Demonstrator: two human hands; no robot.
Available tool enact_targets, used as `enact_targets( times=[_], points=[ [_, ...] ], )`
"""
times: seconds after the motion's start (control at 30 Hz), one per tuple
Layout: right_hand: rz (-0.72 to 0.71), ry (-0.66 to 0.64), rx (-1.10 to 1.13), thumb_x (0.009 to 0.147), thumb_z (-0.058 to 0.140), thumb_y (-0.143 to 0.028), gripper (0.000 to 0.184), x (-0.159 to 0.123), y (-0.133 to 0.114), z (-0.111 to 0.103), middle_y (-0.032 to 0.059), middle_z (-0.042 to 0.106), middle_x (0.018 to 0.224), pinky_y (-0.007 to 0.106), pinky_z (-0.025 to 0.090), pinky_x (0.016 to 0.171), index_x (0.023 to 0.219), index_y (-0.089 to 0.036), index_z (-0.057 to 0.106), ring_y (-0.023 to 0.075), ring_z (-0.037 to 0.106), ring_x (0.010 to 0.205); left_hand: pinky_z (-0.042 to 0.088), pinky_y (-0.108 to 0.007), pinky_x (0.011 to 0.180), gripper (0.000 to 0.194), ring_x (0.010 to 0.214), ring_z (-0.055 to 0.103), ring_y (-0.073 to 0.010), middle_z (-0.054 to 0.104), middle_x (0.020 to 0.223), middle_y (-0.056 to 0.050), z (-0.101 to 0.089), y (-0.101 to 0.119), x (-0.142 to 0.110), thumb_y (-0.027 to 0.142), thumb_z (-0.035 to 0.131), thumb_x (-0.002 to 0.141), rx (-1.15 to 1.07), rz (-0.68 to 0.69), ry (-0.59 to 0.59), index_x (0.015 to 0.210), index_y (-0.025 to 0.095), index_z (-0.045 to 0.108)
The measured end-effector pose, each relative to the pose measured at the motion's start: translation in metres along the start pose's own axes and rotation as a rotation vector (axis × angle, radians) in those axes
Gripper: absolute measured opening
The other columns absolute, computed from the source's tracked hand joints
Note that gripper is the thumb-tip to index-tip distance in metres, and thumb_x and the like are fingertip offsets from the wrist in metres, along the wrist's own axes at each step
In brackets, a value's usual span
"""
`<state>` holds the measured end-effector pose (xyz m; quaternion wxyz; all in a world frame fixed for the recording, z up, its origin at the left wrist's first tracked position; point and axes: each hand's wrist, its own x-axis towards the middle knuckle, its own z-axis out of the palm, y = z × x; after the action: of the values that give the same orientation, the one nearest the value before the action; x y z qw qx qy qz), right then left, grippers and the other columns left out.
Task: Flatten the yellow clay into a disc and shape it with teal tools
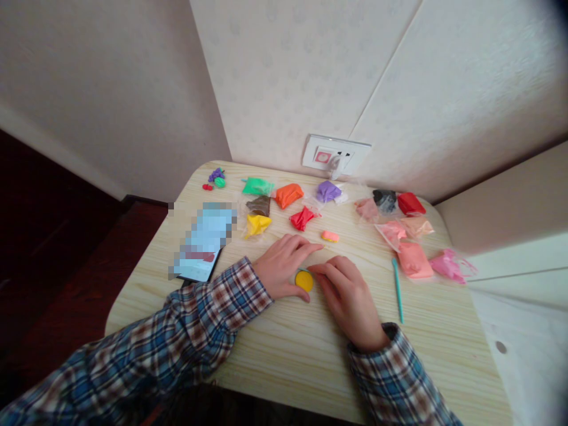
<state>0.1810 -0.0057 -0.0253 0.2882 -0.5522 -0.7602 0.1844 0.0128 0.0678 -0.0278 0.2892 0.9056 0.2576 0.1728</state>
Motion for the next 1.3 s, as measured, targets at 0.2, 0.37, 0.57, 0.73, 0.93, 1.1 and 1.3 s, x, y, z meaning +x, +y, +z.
enact_targets(
  times=[0.2, 0.37, 0.57, 0.73, 0.93, 1.1, 1.3],
  points=[
    [0.043, 0.083, -0.021, 0.089, 0.042, -0.016, 0.019, -0.012, 0.013, -0.009, 0.0045, 0.055, 0.082, 0.034, 0.041, 0.068, 0.095, -0.021, 0.060, 0.0178, 0.049, 0.079, 0.035, -0.044, 0.094, 0.086, 0.107, 0.042, -0.0270, 0.045, 0.117, -0.011, -0.004, -0.005, -0.003, 0.034, 0.078, 0.062, -0.083, 0.022, -0.030, 0.131, 0.019, 0.031],
    [0.033, 0.031, 0.019, 0.089, 0.042, -0.016, 0.019, -0.009, 0.010, -0.007, 0.0042, 0.053, 0.081, 0.034, 0.042, 0.069, 0.094, -0.022, 0.059, 0.0181, 0.050, 0.079, 0.037, -0.043, 0.093, 0.078, 0.106, 0.043, -0.0255, 0.047, 0.114, -0.010, -0.003, -0.006, -0.003, 0.029, 0.076, 0.066, -0.085, 0.022, -0.034, 0.130, 0.017, 0.032],
    [-0.014, -0.009, 0.007, 0.088, 0.044, -0.017, 0.017, 0.000, 0.000, 0.000, 0.0046, 0.054, 0.082, 0.034, 0.041, 0.068, 0.093, -0.020, 0.060, 0.0184, 0.049, 0.079, 0.038, -0.042, 0.092, 0.083, 0.103, 0.043, -0.0269, 0.047, 0.112, -0.011, 0.005, -0.008, -0.002, 0.037, 0.079, 0.059, 0.010, 0.034, 0.029, 0.127, 0.013, 0.039],
    [0.012, 0.050, -0.004, 0.088, 0.044, -0.015, 0.019, -0.010, 0.011, -0.009, 0.0042, 0.054, 0.081, 0.034, 0.041, 0.067, 0.095, -0.022, 0.060, 0.0180, 0.049, 0.078, 0.038, -0.040, 0.092, 0.082, 0.104, 0.043, -0.0254, 0.046, 0.114, -0.012, 0.001, -0.013, -0.005, 0.035, 0.078, 0.062, -0.038, 0.087, -0.007, 0.129, 0.012, 0.035],
    [-0.001, 0.014, 0.003, 0.088, 0.044, -0.014, 0.018, -0.007, 0.009, -0.008, 0.0042, 0.053, 0.081, 0.033, 0.042, 0.068, 0.094, -0.021, 0.060, 0.0177, 0.049, 0.079, 0.038, -0.040, 0.092, 0.074, 0.104, 0.043, -0.0255, 0.047, 0.113, -0.010, 0.002, -0.002, -0.002, 0.035, 0.077, 0.064, 0.028, -0.010, -0.005, 0.125, 0.014, 0.040],
    [-0.013, 0.021, -0.009, 0.088, 0.045, -0.017, 0.017, -0.005, 0.006, -0.004, 0.0047, 0.054, 0.082, 0.034, 0.042, 0.069, 0.095, -0.019, 0.060, 0.0176, 0.049, 0.080, 0.038, -0.042, 0.091, 0.082, 0.104, 0.044, -0.0272, 0.047, 0.113, -0.011, 0.004, 0.000, -0.001, 0.041, 0.079, 0.059, 0.057, -0.007, -0.004, 0.126, 0.014, 0.040],
    [0.014, 0.074, -0.048, 0.087, 0.047, -0.016, 0.017, -0.015, 0.016, -0.012, 0.0038, 0.054, 0.080, 0.032, 0.041, 0.066, 0.094, -0.021, 0.061, 0.0174, 0.048, 0.077, 0.038, -0.038, 0.093, 0.076, 0.105, 0.043, -0.0245, 0.047, 0.114, -0.010, 0.001, -0.004, -0.004, 0.036, 0.076, 0.065, 0.025, 0.024, -0.007, 0.126, 0.013, 0.038]
  ],
)
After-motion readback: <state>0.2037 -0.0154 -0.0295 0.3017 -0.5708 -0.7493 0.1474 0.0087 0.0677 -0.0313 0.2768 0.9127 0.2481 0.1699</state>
